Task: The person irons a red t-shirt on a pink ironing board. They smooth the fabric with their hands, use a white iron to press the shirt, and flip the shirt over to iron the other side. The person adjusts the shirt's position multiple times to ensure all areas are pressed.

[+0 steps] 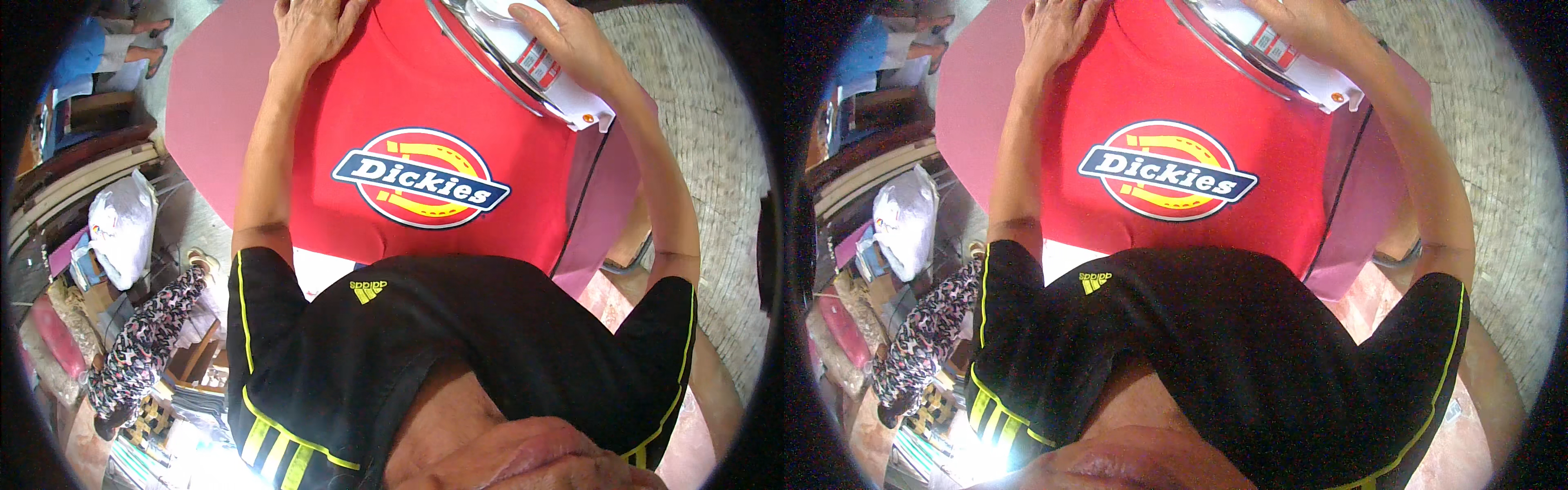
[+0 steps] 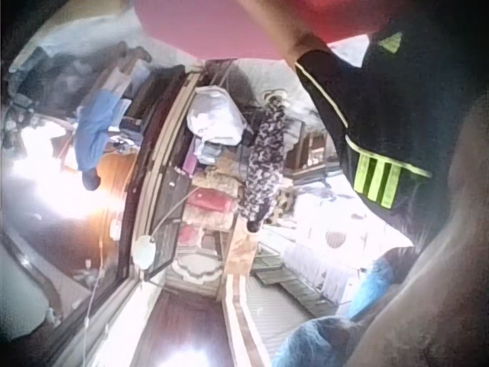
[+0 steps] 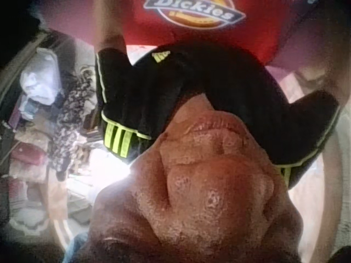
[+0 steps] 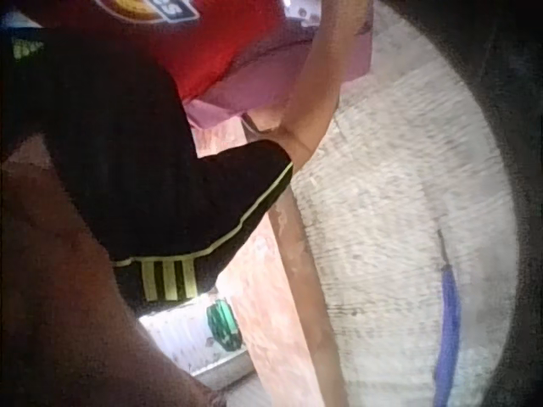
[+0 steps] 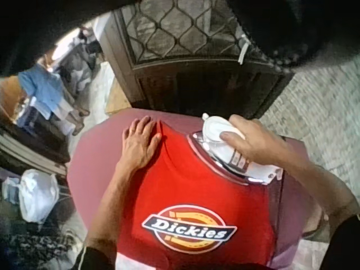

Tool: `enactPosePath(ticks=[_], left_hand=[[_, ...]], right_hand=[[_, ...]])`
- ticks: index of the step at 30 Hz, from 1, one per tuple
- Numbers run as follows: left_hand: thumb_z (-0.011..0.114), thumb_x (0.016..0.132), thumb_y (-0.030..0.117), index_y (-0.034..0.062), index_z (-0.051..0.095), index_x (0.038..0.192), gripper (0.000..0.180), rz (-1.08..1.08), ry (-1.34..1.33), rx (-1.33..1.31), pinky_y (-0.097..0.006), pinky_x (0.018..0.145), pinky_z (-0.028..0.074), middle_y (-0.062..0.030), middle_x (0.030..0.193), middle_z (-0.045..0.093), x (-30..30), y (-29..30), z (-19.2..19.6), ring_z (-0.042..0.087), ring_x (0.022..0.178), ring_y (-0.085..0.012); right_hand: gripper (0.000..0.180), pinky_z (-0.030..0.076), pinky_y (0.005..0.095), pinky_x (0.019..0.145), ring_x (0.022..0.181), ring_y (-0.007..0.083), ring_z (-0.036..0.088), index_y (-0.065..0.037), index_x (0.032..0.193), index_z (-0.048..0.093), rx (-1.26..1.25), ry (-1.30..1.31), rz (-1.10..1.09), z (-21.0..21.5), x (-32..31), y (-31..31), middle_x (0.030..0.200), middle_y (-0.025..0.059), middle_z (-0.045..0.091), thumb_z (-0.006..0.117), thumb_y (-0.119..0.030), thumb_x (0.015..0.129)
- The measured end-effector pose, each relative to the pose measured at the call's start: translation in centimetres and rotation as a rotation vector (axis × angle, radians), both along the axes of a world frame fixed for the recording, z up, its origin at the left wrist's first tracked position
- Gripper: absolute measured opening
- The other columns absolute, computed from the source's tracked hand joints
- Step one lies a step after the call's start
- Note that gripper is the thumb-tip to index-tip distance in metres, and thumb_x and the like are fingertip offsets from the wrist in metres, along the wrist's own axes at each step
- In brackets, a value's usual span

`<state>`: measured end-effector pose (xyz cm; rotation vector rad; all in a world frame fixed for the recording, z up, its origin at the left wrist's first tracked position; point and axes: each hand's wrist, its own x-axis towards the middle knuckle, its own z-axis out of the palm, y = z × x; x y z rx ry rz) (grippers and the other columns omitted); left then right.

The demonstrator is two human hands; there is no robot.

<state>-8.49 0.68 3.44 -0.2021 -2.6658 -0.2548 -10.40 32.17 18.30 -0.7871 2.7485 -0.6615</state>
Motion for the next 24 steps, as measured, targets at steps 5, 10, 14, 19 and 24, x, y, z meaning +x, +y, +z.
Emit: enactPosePath(ticks=[5,10,14,19,24], left_hand=[[0.061,0.095,0.034,0.0096,0.061,0.112,0.029,0.004,0.033,0.084,-0.053,0.089,0.041,-0.0144,0.11,0.058,-2.4,0.2,1.3,0.052,0.105,-0.037],[0.063,0.094,0.031,0.0108,0.064,0.099,0.021,-0.062,0.093,0.146,-0.051,0.084,0.042,-0.0115,0.102,0.059,-3.4,-1.2,0.6,0.053,0.102,-0.0358],[0.063,0.094,0.031,0.0109,0.064,0.097,0.02,-0.041,0.127,0.173,-0.05,0.083,0.042,-0.0111,0.1,0.06,-3.1,-0.9,0.1,0.054,0.101,-0.035],[0.064,0.093,0.031,0.0105,0.065,0.096,0.02,-0.033,0.126,0.184,-0.05,0.082,0.043,-0.0114,0.1,0.06,-2.8,-0.9,0.0,0.054,0.1,-0.0353],[0.065,0.092,0.032,0.0105,0.065,0.096,0.022,-0.043,0.143,0.152,-0.051,0.084,0.044,-0.0118,0.101,0.062,-3.9,-0.5,0.0,0.055,0.101,-0.0364]], right_hand=[[0.043,0.047,0.0469,0.074,0.084,0.0402,0.065,0.003,0.098,0.054,-0.04,-0.03,0.083,-0.9,-2.4,-2.8,0.088,0.0261,0.065,0.055,-0.04,0.099],[0.04,0.048,0.0434,0.073,0.079,0.0334,0.063,0.002,0.101,0.054,0.036,-0.057,0.057,-0.4,-2.6,-3.3,0.087,0.023,0.063,0.053,-0.038,0.099],[0.037,0.046,0.0397,0.072,0.077,0.0265,0.057,0.001,0.099,0.053,0.013,-0.087,0.033,-0.8,-2.3,-2.5,0.084,0.0181,0.059,0.054,-0.036,0.099],[0.037,0.045,0.0398,0.071,0.077,0.0265,0.057,0.001,0.098,0.054,-0.023,-0.015,0.119,-1.3,-3.0,-3.6,0.085,0.0162,0.06,0.052,-0.036,0.1],[0.041,0.047,0.0395,0.073,0.078,0.0262,0.059,0.001,0.1,0.056,0.003,-0.061,0.065,0.4,-1.8,-4.5,0.087,0.016,0.062,0.052,-0.039,0.101]])
